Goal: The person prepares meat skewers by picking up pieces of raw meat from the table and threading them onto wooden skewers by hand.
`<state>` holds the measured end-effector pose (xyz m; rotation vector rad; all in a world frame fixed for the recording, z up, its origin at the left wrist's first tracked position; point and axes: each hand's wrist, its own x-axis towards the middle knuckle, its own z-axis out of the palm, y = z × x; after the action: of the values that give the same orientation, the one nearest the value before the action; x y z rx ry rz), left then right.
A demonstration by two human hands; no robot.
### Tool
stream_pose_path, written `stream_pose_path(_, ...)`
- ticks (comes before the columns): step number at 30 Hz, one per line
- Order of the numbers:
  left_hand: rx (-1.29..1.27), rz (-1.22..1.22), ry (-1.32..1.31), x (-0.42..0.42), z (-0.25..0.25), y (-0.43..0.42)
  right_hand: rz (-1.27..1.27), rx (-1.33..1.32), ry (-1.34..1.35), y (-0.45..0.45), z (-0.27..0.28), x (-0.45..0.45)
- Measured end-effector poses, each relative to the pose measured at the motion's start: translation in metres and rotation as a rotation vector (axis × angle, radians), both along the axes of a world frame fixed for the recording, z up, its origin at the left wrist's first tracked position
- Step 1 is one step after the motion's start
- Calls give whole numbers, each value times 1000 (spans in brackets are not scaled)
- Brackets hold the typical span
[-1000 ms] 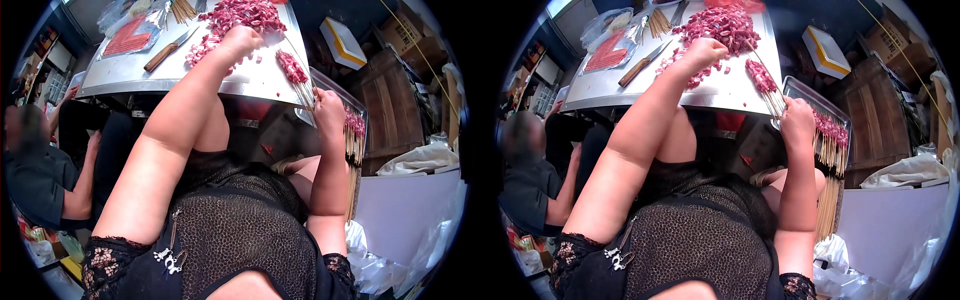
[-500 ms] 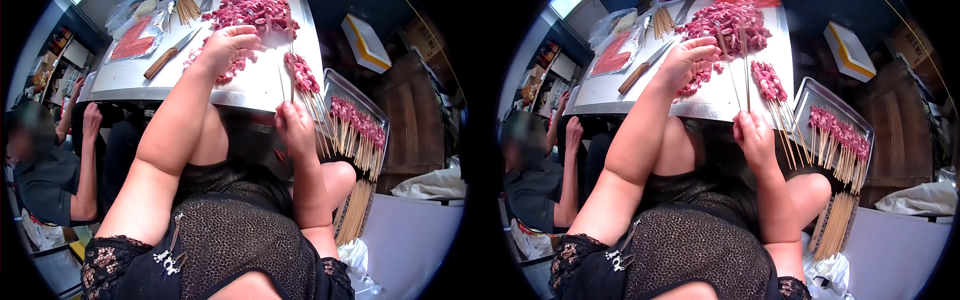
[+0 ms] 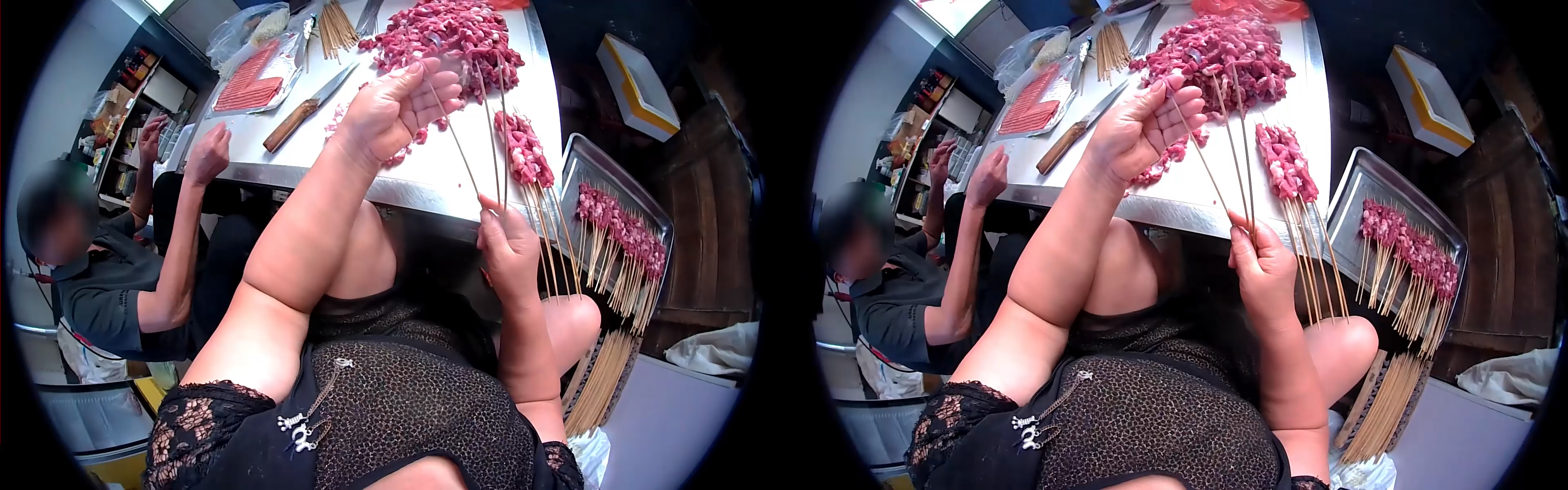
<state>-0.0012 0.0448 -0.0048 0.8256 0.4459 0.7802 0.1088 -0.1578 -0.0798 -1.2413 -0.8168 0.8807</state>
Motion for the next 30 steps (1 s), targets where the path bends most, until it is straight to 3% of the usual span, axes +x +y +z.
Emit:
stream_pose_path(11, 39, -21, 49, 0, -1, -7, -53, 22, -47, -4, -4, 0)
stream_pose_path(22, 9, 12, -59, 3, 0, -29, -127, 53, -189, -2, 3, -7)
stream_pose_path(25, 16, -65, -59, 6, -5, -36, -3, 43, 144, -1, 2, -4)
stream_pose_path(30, 51, -283, 2, 12, -7, -48, -44, 43, 217, -1, 1, -2)
